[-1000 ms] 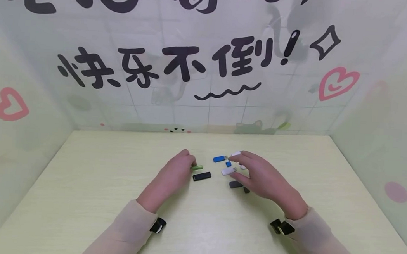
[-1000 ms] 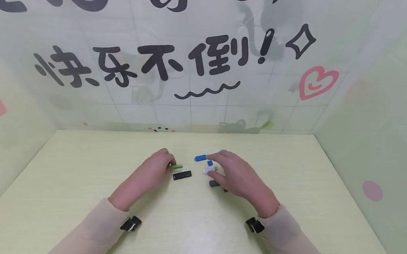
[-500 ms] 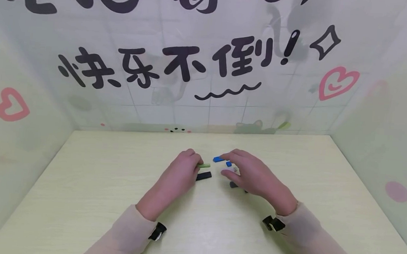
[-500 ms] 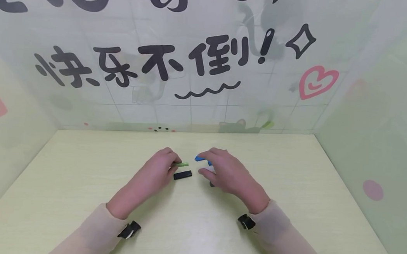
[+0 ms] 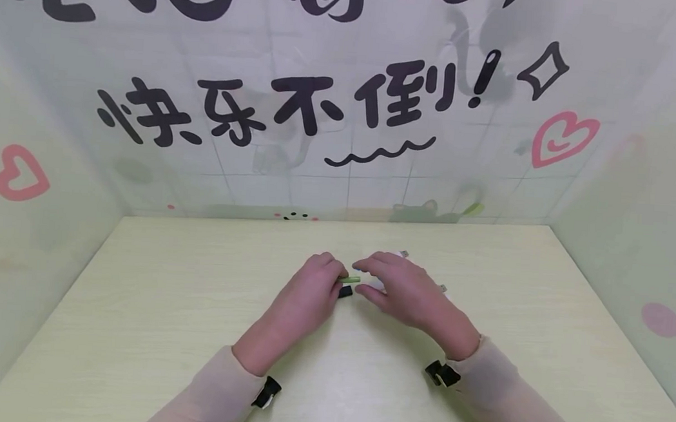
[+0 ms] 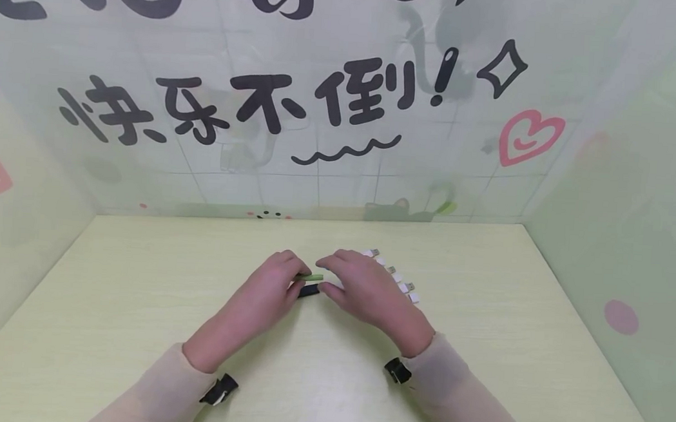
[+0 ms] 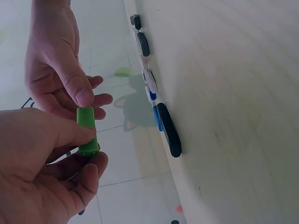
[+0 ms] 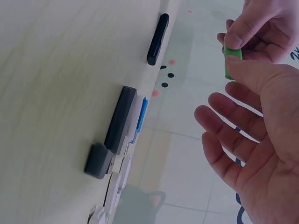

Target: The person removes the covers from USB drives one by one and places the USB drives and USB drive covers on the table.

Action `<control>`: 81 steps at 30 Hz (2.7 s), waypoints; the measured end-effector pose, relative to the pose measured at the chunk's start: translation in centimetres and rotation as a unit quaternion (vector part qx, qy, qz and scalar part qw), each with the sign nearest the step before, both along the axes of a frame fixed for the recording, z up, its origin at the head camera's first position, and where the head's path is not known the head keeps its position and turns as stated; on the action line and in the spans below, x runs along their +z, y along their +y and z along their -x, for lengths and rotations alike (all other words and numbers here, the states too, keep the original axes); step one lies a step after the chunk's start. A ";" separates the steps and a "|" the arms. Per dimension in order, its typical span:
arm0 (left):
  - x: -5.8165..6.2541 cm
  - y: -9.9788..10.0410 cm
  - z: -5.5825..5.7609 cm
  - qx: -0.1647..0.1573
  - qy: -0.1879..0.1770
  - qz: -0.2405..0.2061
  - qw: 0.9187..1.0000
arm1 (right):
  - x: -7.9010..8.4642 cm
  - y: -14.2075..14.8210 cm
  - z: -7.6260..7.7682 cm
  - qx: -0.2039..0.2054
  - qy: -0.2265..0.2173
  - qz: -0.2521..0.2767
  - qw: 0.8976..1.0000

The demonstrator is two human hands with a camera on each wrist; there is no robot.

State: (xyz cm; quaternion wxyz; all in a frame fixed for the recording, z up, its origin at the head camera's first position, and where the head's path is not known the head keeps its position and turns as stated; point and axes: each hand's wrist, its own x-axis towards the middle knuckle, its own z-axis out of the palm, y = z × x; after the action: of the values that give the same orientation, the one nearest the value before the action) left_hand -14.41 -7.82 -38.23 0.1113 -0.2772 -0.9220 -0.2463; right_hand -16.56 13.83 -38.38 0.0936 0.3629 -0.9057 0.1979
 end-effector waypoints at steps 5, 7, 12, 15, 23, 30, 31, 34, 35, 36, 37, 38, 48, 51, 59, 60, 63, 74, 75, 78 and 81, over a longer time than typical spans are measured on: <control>-0.2 0.2 -0.2 -0.006 0.003 -0.009 1.000 | -0.4 -0.1 0.0 0.014 0.022 0.011 1.000; -0.2 0.2 -0.2 -0.006 0.003 -0.009 1.000 | -0.5 -0.2 0.0 0.021 0.030 0.016 0.999; -0.2 0.2 -0.3 -0.008 0.009 -0.007 1.000 | -0.5 -0.4 0.0 0.032 0.040 0.027 0.998; -0.3 0.3 -0.3 -0.009 0.014 -0.006 1.000 | -0.6 -0.4 0.0 0.037 0.043 0.031 0.998; -0.2 0.3 -0.4 -0.005 0.014 -0.002 1.000 | -0.7 -0.5 -0.1 0.041 0.030 0.032 0.998; -0.1 0.3 -0.6 -0.002 0.018 -0.008 1.000 | -0.6 -0.5 -0.1 0.041 0.026 0.033 0.998; -0.1 0.3 -0.6 -0.003 0.017 -0.010 1.000 | -0.6 -0.5 -0.1 0.042 0.027 0.033 0.998; -0.1 0.3 -0.6 -0.003 0.012 -0.009 1.000 | -0.5 -0.5 -0.1 0.044 0.029 0.033 0.998; -0.1 0.3 -0.6 -0.003 0.010 -0.008 1.000 | -0.5 -0.5 -0.1 0.044 0.029 0.033 0.998; -0.1 0.4 -0.6 -0.002 0.009 -0.006 1.000 | -0.5 -0.5 -0.1 0.044 0.029 0.033 0.998; -0.1 0.4 -0.6 -0.003 0.006 -0.006 1.000 | -0.5 -0.5 -0.1 0.045 0.028 0.033 0.998; -0.1 0.4 -0.6 -0.002 0.005 -0.005 1.000 | -0.5 -0.5 -0.1 0.045 0.028 0.033 0.998; -0.1 0.4 -0.5 -0.005 -0.003 0.006 1.000 | -0.5 -0.6 -0.2 0.045 0.029 0.028 0.998; -0.1 0.4 -0.5 -0.007 -0.002 0.005 1.000 | -0.4 -0.7 -0.3 0.046 0.030 0.028 0.998; 0.0 0.3 -0.5 -0.012 0.003 0.004 1.000 | -0.4 -0.6 -0.3 0.059 0.035 0.038 0.997; 0.0 0.2 -0.5 -0.013 0.003 0.003 1.000 | -0.5 -0.6 -0.3 0.061 0.037 0.040 0.997; -0.1 0.2 -0.5 -0.015 0.005 0.002 1.000 | -0.5 -0.6 -0.3 0.068 0.044 0.044 0.996; -0.1 0.0 -0.4 -0.028 0.021 -0.002 0.999 | -0.5 -0.4 -0.2 0.087 0.052 0.046 0.994; -0.1 0.0 -0.4 -0.028 0.022 -0.002 0.999 | -0.5 -0.4 -0.2 0.088 0.053 0.047 0.994; -0.1 -0.1 -0.4 -0.031 0.024 -0.002 0.999 | -0.5 -0.4 -0.2 0.092 0.054 0.051 0.993; 0.0 -0.1 -0.4 -0.034 0.023 -0.002 0.999 | -0.5 -0.4 -0.1 0.094 0.057 0.056 0.992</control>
State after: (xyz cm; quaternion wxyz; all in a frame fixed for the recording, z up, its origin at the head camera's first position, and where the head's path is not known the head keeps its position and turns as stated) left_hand -14.00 -7.90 -38.22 0.1247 -0.3138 -0.9086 -0.2457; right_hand -16.42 13.43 -38.90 0.1465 0.4517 -0.8480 0.2354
